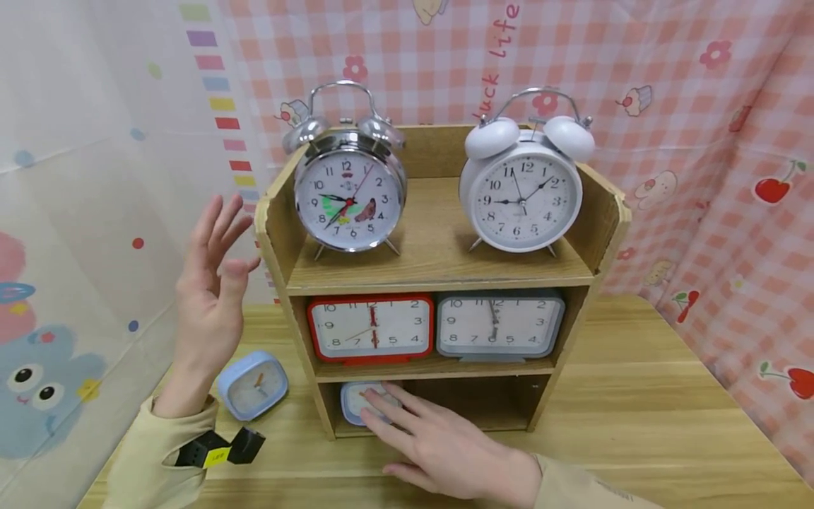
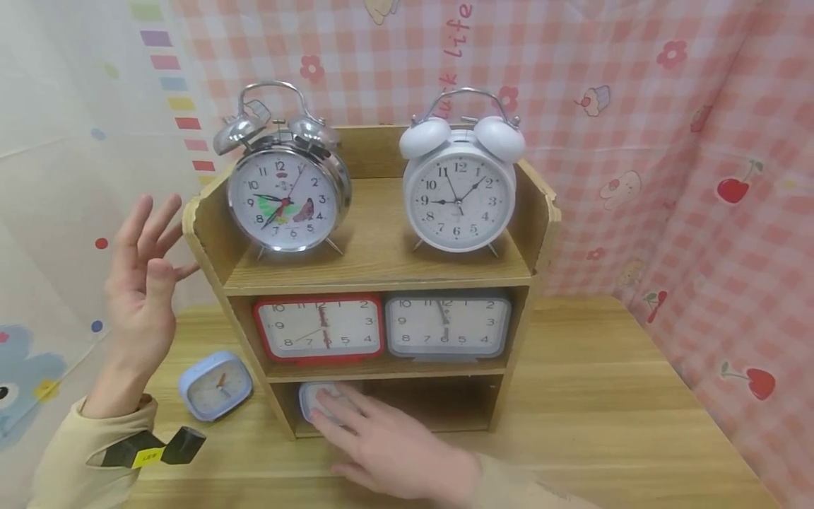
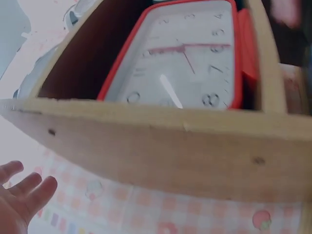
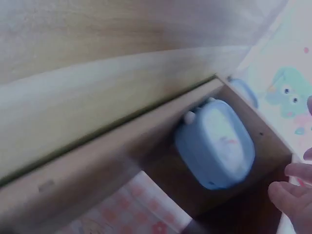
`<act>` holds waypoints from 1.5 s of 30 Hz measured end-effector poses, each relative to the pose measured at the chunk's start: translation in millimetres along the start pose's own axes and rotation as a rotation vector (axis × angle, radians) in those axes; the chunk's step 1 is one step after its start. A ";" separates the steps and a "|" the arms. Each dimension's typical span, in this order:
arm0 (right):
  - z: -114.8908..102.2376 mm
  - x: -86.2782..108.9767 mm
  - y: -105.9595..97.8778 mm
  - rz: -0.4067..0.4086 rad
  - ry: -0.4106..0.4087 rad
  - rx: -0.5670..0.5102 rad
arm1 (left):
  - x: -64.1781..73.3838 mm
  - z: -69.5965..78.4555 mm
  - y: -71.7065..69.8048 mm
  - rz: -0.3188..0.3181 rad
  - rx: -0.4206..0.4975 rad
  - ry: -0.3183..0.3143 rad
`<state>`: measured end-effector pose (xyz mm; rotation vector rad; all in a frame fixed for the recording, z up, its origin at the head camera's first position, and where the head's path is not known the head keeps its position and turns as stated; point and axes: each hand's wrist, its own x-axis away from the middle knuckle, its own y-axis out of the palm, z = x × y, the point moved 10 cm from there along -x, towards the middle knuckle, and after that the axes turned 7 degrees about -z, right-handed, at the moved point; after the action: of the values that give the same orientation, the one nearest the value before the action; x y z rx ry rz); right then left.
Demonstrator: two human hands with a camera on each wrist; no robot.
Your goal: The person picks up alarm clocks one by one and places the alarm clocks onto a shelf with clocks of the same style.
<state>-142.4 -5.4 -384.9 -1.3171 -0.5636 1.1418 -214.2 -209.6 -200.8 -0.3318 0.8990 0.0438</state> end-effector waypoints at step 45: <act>176.5 141.9 -199.9 0.946 0.671 -0.243 | 132.8 -140.7 -27.0 -0.487 -0.697 -0.438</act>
<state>-174.0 227.4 -195.0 -2.1484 0.4999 1.2584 -233.4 -291.0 -377.4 -1.1374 0.3235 -0.0226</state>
